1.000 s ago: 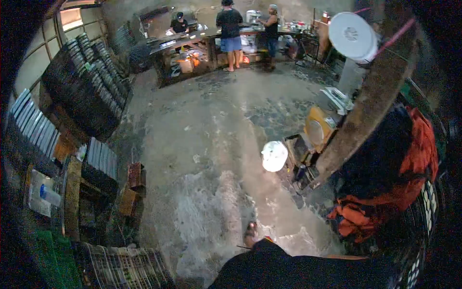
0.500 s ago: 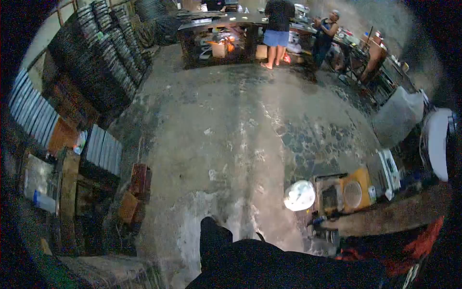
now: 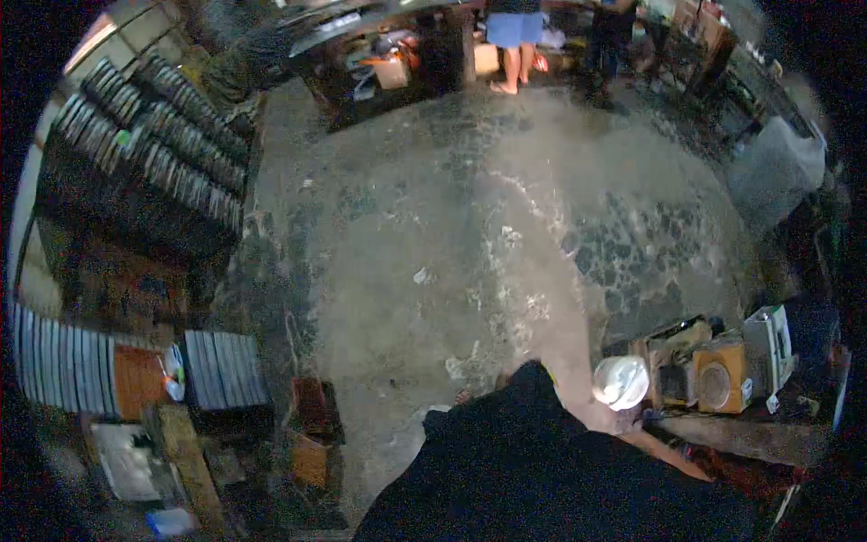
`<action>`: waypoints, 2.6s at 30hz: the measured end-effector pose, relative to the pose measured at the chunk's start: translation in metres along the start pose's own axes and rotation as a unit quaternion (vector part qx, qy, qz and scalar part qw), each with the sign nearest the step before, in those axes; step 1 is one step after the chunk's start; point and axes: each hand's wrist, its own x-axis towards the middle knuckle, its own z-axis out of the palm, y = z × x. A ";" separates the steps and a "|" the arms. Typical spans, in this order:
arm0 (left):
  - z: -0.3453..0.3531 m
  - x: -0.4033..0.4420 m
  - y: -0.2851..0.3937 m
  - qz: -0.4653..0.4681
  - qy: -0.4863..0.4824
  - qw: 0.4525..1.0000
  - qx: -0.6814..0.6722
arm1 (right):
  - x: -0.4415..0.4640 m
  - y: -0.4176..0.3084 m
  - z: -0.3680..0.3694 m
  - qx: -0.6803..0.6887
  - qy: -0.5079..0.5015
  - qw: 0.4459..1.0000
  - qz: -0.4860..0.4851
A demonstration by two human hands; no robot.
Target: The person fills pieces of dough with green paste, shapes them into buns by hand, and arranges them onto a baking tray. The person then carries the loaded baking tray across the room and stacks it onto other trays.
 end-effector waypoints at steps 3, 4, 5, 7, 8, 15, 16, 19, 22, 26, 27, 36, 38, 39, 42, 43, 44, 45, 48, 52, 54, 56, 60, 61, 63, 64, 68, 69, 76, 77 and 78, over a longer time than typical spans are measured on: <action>-0.049 0.049 0.038 -0.005 0.006 1.000 -0.002 | 0.057 -0.016 -0.030 0.020 -0.008 1.000 0.011; -0.061 0.066 0.049 -0.011 0.012 1.000 -0.003 | 0.078 -0.017 -0.042 0.017 -0.014 1.000 0.014; -0.069 0.082 0.059 -0.023 0.015 1.000 -0.005 | 0.102 -0.016 -0.056 0.013 -0.022 1.000 0.011; -0.086 0.109 0.079 -0.048 0.019 0.999 -0.002 | 0.147 -0.013 -0.088 0.002 -0.045 0.999 0.014; -0.096 0.119 0.090 -0.067 0.019 0.998 0.000 | 0.171 -0.015 -0.106 -0.008 -0.062 0.998 0.014; -0.176 0.193 0.195 -0.140 0.019 0.989 -0.034 | 0.360 -0.103 -0.333 -0.091 -0.045 0.994 -0.034; -0.183 0.210 0.212 -0.142 0.019 0.989 -0.043 | 0.388 -0.127 -0.367 -0.087 -0.030 0.995 -0.048; -0.197 0.267 0.258 -0.159 0.017 0.985 -0.068 | 0.471 -0.195 -0.458 -0.064 0.012 0.994 -0.088; -0.222 0.332 0.292 -0.169 0.005 0.983 -0.071 | 0.545 -0.251 -0.523 -0.036 0.036 0.992 -0.117; -0.298 0.427 0.340 -0.150 -0.018 0.988 -0.045 | 0.604 -0.276 -0.577 -0.017 0.036 0.996 -0.085; -0.321 0.451 0.357 -0.137 -0.017 0.990 -0.040 | 0.612 -0.276 -0.588 -0.019 0.030 0.997 -0.071; -0.514 0.683 0.546 -0.010 0.026 1.000 0.009 | 0.667 -0.250 -0.662 -0.004 -0.059 0.997 0.043; -0.537 0.736 0.582 0.008 0.030 0.999 0.013 | 0.694 -0.246 -0.688 -0.017 -0.094 0.994 0.046; -0.546 0.759 0.599 0.014 0.031 0.999 0.014 | 0.713 -0.248 -0.707 -0.024 -0.112 0.992 0.044; -0.572 0.813 0.646 0.021 0.023 0.999 0.016 | 0.789 -0.258 -0.789 0.017 -0.235 0.962 -0.139; -0.582 0.826 0.663 0.021 0.016 1.000 0.016 | 0.819 -0.273 -0.819 0.053 -0.248 0.941 -0.225; -0.595 0.842 0.680 0.026 0.014 0.999 0.017 | 0.835 -0.328 -0.867 -0.097 -0.137 0.974 -0.154; -0.606 0.858 0.694 0.028 0.012 0.999 0.015 | 0.855 -0.393 -0.923 -0.248 -0.015 0.966 -0.077; -0.636 0.907 0.732 0.025 0.003 1.000 0.003 | 0.961 -0.491 -1.031 -0.190 0.205 0.954 -0.110; -0.684 0.999 0.789 0.048 -0.012 0.999 0.004 | 1.076 -0.643 -1.170 -0.046 0.333 0.896 -0.290; -0.713 1.054 0.816 0.080 -0.015 0.997 0.013 | 1.134 -0.701 -1.237 0.040 0.355 0.889 -0.287; -0.749 1.115 0.845 0.126 -0.012 0.992 0.026 | 1.203 -0.738 -1.301 0.059 0.414 0.873 -0.252; -0.830 1.217 0.915 0.208 0.000 0.978 -0.014 | 1.323 -0.782 -1.416 0.099 0.509 0.853 -0.054; -0.856 1.245 0.942 0.224 0.005 0.973 -0.057 | 1.360 -0.784 -1.438 0.063 0.535 0.842 0.002; -0.911 1.271 1.010 0.317 0.060 0.941 -0.101 | 1.398 -0.800 -1.474 0.082 0.493 0.864 0.055; -0.933 1.289 1.039 0.359 0.059 0.921 -0.140 | 1.413 -0.805 -1.475 0.071 0.509 0.854 0.078; -0.985 1.368 1.137 0.350 -0.026 0.912 -0.212 | 1.466 -0.812 -1.475 -0.058 0.529 0.830 0.167; -0.993 1.383 1.162 0.349 -0.045 0.903 -0.247 | 1.466 -0.810 -1.476 -0.003 0.532 0.841 0.100; -0.973 1.432 1.290 0.423 0.016 0.812 -0.403 | 1.383 -0.893 -1.382 0.405 0.391 0.755 -0.336; -0.977 1.421 1.299 0.416 0.023 0.814 -0.405 | 1.360 -0.902 -1.389 0.432 0.390 0.745 -0.325; -0.982 1.406 1.302 0.364 -0.026 0.838 -0.406 | 1.350 -0.896 -1.404 0.437 0.383 0.748 -0.321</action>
